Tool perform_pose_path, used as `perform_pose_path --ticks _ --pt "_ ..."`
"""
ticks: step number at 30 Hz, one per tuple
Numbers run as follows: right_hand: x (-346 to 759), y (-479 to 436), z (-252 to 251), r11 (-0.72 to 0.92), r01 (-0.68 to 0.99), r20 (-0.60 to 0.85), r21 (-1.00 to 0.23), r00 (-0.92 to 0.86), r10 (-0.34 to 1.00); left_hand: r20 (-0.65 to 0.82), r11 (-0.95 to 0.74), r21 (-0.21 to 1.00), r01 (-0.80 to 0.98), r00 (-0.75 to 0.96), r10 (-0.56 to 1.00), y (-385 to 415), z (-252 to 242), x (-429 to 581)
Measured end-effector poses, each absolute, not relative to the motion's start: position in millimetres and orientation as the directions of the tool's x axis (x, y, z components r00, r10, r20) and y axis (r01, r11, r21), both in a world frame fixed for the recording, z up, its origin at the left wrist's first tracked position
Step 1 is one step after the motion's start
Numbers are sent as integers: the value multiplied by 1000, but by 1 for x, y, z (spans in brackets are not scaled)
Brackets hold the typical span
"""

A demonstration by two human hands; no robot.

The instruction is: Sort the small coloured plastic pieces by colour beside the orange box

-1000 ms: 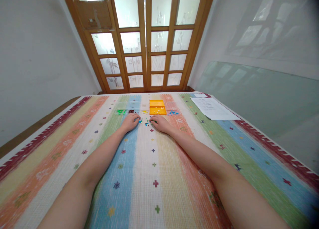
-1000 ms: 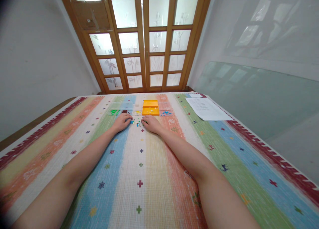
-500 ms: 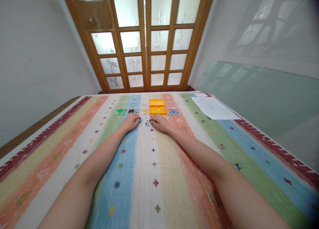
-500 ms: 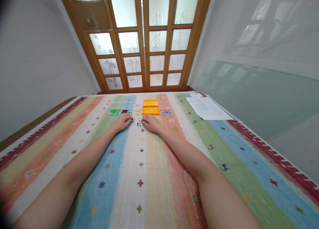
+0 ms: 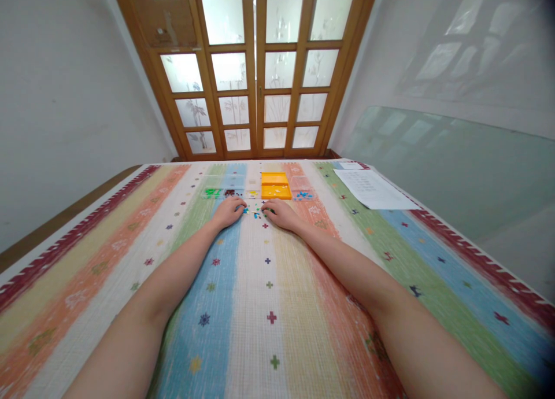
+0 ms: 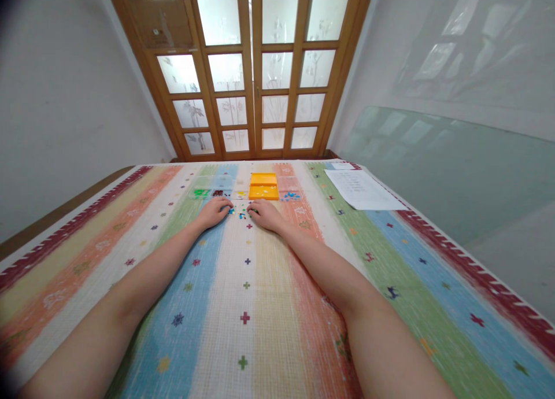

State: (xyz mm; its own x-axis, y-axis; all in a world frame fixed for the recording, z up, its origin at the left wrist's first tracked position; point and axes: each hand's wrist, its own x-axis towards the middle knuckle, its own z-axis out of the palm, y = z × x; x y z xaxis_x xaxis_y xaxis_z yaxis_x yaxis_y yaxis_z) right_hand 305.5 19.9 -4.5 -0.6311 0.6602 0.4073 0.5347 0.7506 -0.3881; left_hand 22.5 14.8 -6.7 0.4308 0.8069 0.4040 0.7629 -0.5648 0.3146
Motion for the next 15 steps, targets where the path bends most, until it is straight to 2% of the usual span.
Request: perform_pose_path --ticks 15 --pt "305 19 -4 754 532 412 -386 -631 657 397 -568 307 764 440 806 14 -5 24"
